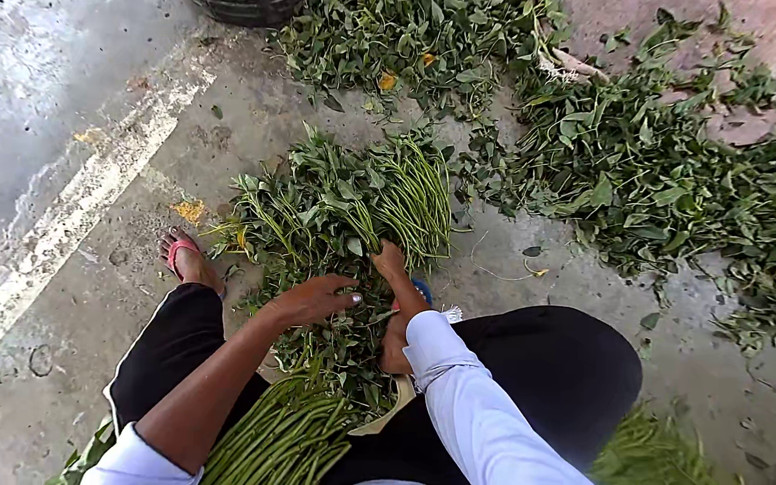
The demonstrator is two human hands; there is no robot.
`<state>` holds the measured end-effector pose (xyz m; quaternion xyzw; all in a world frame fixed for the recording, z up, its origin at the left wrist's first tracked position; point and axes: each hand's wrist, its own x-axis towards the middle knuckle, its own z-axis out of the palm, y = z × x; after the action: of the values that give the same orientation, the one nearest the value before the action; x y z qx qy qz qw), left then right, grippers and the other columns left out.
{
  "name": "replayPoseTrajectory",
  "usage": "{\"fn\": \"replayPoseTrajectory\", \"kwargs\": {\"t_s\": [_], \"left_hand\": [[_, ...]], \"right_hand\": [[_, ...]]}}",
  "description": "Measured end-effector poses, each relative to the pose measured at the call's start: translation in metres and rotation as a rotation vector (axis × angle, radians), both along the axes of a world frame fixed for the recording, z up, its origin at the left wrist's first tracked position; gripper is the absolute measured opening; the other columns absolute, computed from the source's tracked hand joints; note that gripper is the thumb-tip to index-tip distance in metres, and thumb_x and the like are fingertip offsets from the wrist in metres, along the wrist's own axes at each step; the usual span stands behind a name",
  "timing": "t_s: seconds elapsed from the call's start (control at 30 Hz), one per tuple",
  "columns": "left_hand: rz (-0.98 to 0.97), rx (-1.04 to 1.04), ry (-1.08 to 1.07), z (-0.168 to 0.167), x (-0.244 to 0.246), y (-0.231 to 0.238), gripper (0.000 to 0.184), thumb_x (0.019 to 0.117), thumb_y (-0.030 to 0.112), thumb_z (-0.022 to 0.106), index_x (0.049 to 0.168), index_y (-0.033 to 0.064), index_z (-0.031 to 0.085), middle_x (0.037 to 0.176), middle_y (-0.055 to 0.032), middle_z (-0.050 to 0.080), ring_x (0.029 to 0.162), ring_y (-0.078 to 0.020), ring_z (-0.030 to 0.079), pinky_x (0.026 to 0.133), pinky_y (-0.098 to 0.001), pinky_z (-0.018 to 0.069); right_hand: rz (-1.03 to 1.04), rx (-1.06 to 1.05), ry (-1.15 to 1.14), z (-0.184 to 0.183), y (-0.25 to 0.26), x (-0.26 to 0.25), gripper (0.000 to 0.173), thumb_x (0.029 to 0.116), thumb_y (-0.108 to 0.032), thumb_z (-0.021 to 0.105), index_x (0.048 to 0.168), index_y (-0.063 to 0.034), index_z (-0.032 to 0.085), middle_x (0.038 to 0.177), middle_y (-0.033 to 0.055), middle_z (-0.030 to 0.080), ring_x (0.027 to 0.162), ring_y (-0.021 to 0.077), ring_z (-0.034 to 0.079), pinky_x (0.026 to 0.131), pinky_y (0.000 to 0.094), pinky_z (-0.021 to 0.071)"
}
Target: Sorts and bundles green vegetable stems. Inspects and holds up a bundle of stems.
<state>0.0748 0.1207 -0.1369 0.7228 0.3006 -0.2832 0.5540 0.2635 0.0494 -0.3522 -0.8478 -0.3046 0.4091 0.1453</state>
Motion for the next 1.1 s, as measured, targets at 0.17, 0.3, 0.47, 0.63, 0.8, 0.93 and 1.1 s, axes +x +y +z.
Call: {"fn": "replayPoseTrajectory", "kwargs": {"t_s": [0.17,0.3,0.47,0.63,0.8,0.93,1.1], "left_hand": [[0.457,-0.028,-0.007,-0.024,0.0,0.018,0.044,0.1123,0.028,0.042,0.149,0.0049,0.049,0.15,-0.0176,0.052,0.136,-0.0329,0.052,0.111,-0.0524,0.0414],[0.903,-0.142,-0.12,-0.05,0.004,0.028,0.042,0.113,0.02,0.037,0.15,0.0024,0.045,0.145,-0.0198,0.055,0.131,-0.0286,0.055,0.107,-0.0459,0.0446],[1.245,-0.185,-0.27,-0.059,0.007,0.039,0.04,0.1122,0.019,0.038,0.147,-0.0007,0.041,0.123,-0.0196,0.059,0.098,-0.0251,0.065,0.086,-0.0422,0.056],[1.2,-0.105,-0.241,-0.057,0.005,0.041,0.032,0.1092,0.009,0.045,0.138,-0.0031,0.044,0.121,-0.0209,0.057,0.093,-0.0248,0.064,0.08,-0.0412,0.0562],[1.066,-0.249,-0.241,-0.054,0.001,0.034,0.035,0.1115,0.014,0.041,0.145,0.0047,0.046,0.116,-0.0159,0.069,0.092,-0.0206,0.071,0.078,-0.0349,0.0578],[0.98,-0.286,-0.249,-0.044,-0.003,0.025,0.04,0.1123,0.027,0.04,0.146,0.005,0.043,0.13,-0.0145,0.058,0.106,-0.0216,0.062,0.09,-0.0408,0.0534],[0.911,-0.264,-0.234,-0.048,-0.004,0.021,0.037,0.1095,0.019,0.047,0.144,0.0053,0.045,0.141,-0.0123,0.055,0.118,-0.0214,0.058,0.099,-0.042,0.0491]], "right_hand": [[0.01,0.19,0.103,0.051,-0.002,-0.016,0.038,0.1018,-0.02,0.065,0.127,0.0072,0.06,0.113,0.0312,0.067,0.105,0.0471,0.066,0.092,0.0639,0.0507],[-0.071,0.377,0.313,0.074,-0.009,-0.048,0.033,0.1061,-0.018,0.058,0.128,0.0062,0.052,0.095,0.0211,0.069,0.08,0.0296,0.07,0.079,0.0475,0.0586],[0.019,0.535,0.347,0.101,-0.029,-0.088,0.029,0.1037,-0.016,0.059,0.121,0.0068,0.056,0.094,0.0178,0.066,0.082,0.0242,0.068,0.081,0.0413,0.057],[0.059,0.588,0.343,0.096,-0.038,-0.092,0.035,0.1091,-0.024,0.048,0.121,0.0066,0.059,0.096,0.0172,0.067,0.083,0.0229,0.067,0.082,0.0398,0.0561],[-0.063,0.605,0.273,0.097,-0.034,-0.094,0.031,0.1098,-0.019,0.048,0.124,0.0067,0.056,0.098,0.0184,0.069,0.089,0.0261,0.07,0.086,0.0428,0.0576],[0.058,0.511,0.059,0.097,-0.036,-0.101,0.033,0.1083,-0.021,0.051,0.119,0.0093,0.059,0.107,0.0262,0.067,0.095,0.0384,0.069,0.089,0.053,0.0553],[0.16,0.519,0.106,0.094,-0.04,-0.101,0.032,0.1083,-0.021,0.052,0.119,0.0085,0.06,0.11,0.0259,0.066,0.092,0.038,0.07,0.086,0.0526,0.0561]]}}
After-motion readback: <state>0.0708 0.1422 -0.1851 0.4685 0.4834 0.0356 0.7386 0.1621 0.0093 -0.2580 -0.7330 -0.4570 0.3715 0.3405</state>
